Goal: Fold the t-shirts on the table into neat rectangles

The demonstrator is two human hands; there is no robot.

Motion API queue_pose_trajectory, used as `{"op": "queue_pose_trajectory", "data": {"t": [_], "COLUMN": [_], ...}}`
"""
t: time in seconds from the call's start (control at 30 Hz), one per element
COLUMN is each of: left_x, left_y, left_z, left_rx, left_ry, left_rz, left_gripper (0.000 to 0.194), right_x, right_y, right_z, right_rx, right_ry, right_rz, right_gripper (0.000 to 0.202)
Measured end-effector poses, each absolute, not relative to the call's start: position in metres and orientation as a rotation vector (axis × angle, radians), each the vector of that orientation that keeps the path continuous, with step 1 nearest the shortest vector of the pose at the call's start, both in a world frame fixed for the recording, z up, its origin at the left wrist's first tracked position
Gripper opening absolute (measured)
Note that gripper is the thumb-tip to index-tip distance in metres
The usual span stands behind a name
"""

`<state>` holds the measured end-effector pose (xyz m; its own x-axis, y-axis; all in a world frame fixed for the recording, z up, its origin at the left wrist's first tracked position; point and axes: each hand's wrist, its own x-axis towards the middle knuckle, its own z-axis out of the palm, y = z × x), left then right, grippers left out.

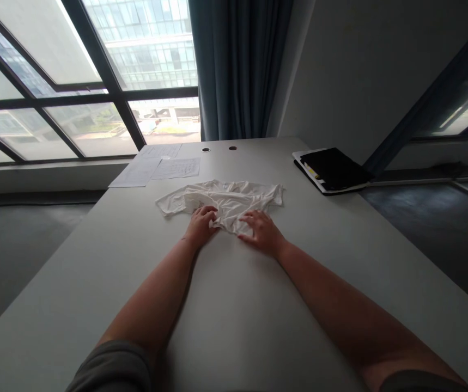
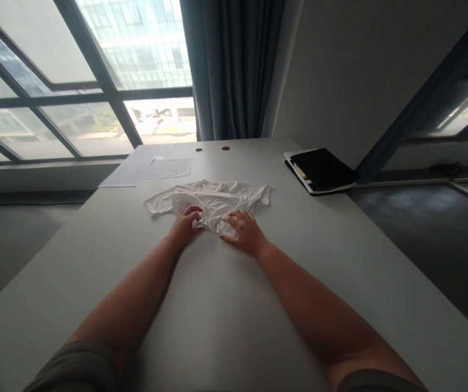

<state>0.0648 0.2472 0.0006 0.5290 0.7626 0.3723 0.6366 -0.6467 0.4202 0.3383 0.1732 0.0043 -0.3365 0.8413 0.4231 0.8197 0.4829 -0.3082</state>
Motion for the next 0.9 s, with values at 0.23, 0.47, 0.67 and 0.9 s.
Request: {"op": "queue_pose_trajectory", "data": {"t": [0.23, 0.47, 0.67, 0.9], "left_x": [0.030, -0.023, -0.053, -0.075], "left_y": [0.183, 0.108, 0.051, 0.013], "left_z": [0.019, 0.035, 0.036, 0.051], "left_rx": [2.523, 2.163, 1.586, 1.668], "left_ry": [1.051, 1.080, 1.160, 1.105], "left_rz": [0.736, 0.851, 1.022, 0.589], "left_gripper": [0.014, 0.025, 0.051, 0.045], "right_x": [0.342, 0.370, 0.377, 0.397], "right_y": [0.144, 0.076, -0.007, -0.060], "right_z": [0.011, 0.031, 0.045, 0.062], "right_rx": [-1.414, -1.529, -1.596, -1.587], "right_ry": [-2.054, -1.429, -1.188, -1.787], "right_rz": [0.284, 0.264, 0.412, 0.861], "right_gripper": [0.011, 0.021, 0.021, 0.019]}}
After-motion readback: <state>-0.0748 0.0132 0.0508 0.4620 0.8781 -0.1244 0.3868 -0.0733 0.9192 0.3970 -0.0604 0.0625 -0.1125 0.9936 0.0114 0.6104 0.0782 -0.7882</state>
